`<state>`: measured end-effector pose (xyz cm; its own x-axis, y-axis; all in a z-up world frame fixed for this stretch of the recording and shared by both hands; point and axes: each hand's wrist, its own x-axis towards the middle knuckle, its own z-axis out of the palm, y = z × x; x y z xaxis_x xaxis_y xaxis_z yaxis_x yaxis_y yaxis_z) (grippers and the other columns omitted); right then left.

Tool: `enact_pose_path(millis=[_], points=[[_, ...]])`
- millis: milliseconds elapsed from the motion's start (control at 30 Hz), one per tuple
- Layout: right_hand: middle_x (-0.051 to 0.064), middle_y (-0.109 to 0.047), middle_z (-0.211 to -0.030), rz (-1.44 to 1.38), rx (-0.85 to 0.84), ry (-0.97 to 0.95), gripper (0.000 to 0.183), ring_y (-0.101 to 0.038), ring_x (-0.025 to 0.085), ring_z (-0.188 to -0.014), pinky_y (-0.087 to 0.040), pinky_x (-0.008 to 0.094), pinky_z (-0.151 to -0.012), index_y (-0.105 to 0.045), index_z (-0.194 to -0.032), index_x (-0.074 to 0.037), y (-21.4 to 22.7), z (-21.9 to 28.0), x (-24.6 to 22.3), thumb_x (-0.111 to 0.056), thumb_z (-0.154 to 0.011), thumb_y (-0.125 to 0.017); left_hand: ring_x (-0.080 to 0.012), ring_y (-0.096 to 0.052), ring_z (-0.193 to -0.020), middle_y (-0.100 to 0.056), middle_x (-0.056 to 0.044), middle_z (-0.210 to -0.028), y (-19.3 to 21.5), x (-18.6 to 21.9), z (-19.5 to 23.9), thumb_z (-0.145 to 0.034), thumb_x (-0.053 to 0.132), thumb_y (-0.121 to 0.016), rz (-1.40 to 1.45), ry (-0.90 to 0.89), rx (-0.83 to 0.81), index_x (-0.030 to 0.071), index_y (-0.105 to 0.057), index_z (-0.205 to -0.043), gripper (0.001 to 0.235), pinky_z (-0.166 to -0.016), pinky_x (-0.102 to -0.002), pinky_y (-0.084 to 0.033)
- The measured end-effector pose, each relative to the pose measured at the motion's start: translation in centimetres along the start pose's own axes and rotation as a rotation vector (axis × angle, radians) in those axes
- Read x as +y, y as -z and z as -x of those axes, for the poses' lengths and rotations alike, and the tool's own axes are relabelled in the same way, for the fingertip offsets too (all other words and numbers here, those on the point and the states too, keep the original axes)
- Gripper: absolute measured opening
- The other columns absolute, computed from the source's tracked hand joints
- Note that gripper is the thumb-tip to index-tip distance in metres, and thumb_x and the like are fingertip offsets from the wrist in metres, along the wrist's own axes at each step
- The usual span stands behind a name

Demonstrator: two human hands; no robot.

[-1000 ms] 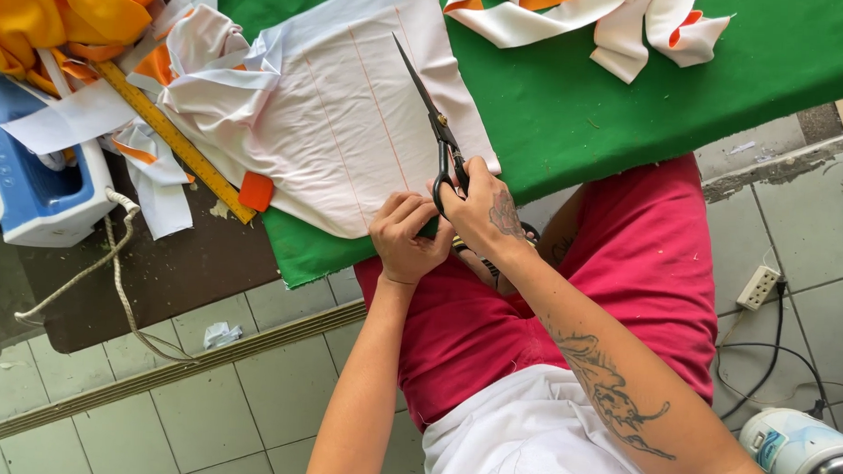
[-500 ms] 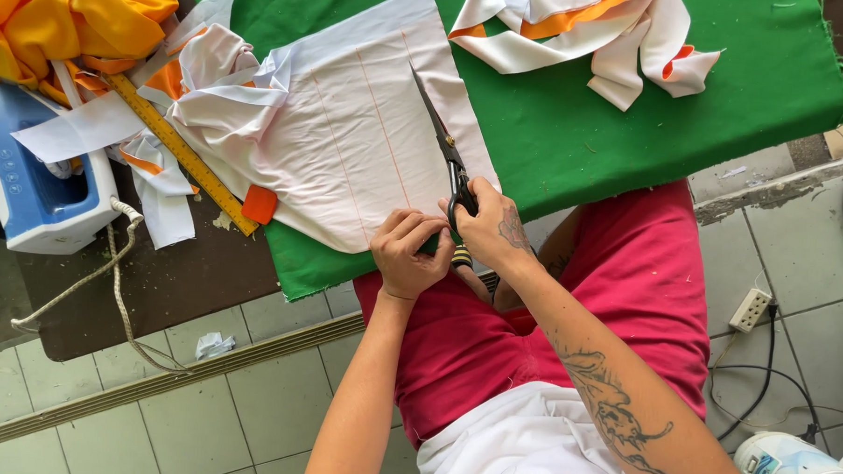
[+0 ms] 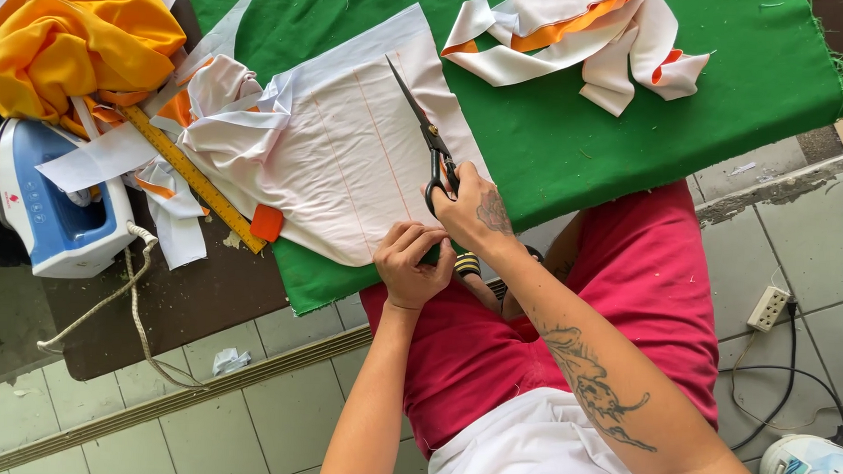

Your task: Marking lines on a piece of fabric with a ruler and chalk, then cutting the fabric into strips using scissors.

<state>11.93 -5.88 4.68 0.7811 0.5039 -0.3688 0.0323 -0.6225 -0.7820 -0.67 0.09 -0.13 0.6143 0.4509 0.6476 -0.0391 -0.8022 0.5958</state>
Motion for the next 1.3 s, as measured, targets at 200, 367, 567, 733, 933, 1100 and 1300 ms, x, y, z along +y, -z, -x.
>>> enact_pose_path(millis=[200, 367, 567, 733, 933, 1100, 1300], points=[[0.018, -0.070, -0.082, 0.007, -0.015, 0.018, 0.027, -0.070, 0.042, -0.098, -0.052, 0.053, -0.083, -0.059, -0.087, -0.011, -0.1, -0.6, 0.7, -0.038, -0.084, -0.063, -0.0191, -0.068, -0.072, -0.073, 0.003, -0.075, 0.0, 0.1, -0.1, -0.077, 0.007, -0.072, -0.003, 0.009, 0.004, 0.018, -0.074, -0.074, 0.011, -0.074, -0.028, -0.057], [0.017, -0.070, -0.083, 0.005, -0.033, 0.026, 0.023, -0.070, 0.041, -0.098, -0.053, 0.051, -0.081, -0.062, -0.089, -0.013, 0.0, -0.9, 1.9, -0.035, -0.085, -0.065, -0.0188, -0.068, -0.072, -0.073, 0.004, -0.075, -0.3, 0.0, 0.0, -0.077, 0.009, -0.074, 0.003, 0.008, 0.014, 0.019, -0.073, -0.074, 0.010, -0.073, -0.028, -0.057], [0.016, -0.069, -0.077, -0.060, 0.028, 0.016, 0.020, -0.071, 0.037, -0.090, -0.053, 0.046, -0.076, -0.066, -0.086, -0.012, 0.1, -0.4, 0.7, -0.032, -0.082, -0.069, -0.0173, -0.068, -0.072, -0.073, 0.006, -0.075, -0.2, 0.1, -0.3, -0.077, 0.009, -0.072, -0.018, 0.011, 0.005, 0.021, -0.074, -0.073, 0.013, -0.073, -0.027, -0.057], [0.010, -0.071, -0.079, -0.045, 0.001, -0.063, 0.029, -0.071, 0.035, -0.097, -0.053, 0.048, -0.083, -0.059, -0.082, -0.016, 0.4, -1.1, -2.0, -0.044, -0.077, -0.065, -0.0185, -0.068, -0.071, -0.073, 0.005, -0.074, -0.1, 0.2, -0.2, -0.077, 0.008, -0.072, -0.008, 0.012, 0.010, 0.020, -0.074, -0.073, 0.013, -0.073, -0.027, -0.057], [0.013, -0.073, -0.091, -0.032, -0.016, -0.085, 0.030, -0.069, 0.037, -0.108, -0.052, 0.050, -0.090, -0.060, -0.086, -0.015, 0.5, -2.1, -2.9, -0.044, -0.080, -0.063, -0.0173, -0.067, -0.070, -0.073, 0.005, -0.074, -0.1, 0.3, -0.4, -0.077, 0.007, -0.071, 0.000, 0.020, 0.019, 0.020, -0.074, -0.072, 0.013, -0.072, -0.026, -0.057], [0.014, -0.072, -0.091, -0.017, -0.048, -0.066, 0.029, -0.069, 0.037, -0.106, -0.052, 0.048, -0.089, -0.062, -0.089, -0.014, -0.1, -3.2, -1.4, -0.043, -0.083, -0.063, -0.0168, -0.067, -0.070, -0.073, 0.005, -0.074, -0.2, 0.2, -0.4, -0.076, 0.008, -0.072, -0.016, 0.020, 0.018, 0.020, -0.073, -0.072, 0.013, -0.073, -0.026, -0.057], [0.013, -0.072, -0.086, -0.039, -0.042, -0.033, 0.026, -0.070, 0.035, -0.102, -0.053, 0.046, -0.085, -0.066, -0.088, -0.013, -0.3, -3.5, -0.1, -0.039, -0.083, -0.069, -0.0170, -0.067, -0.069, -0.073, 0.004, -0.073, -0.4, 0.2, -0.5, -0.076, 0.007, -0.072, -0.009, 0.014, 0.033, 0.019, -0.074, -0.072, 0.013, -0.072, -0.026, -0.057]])
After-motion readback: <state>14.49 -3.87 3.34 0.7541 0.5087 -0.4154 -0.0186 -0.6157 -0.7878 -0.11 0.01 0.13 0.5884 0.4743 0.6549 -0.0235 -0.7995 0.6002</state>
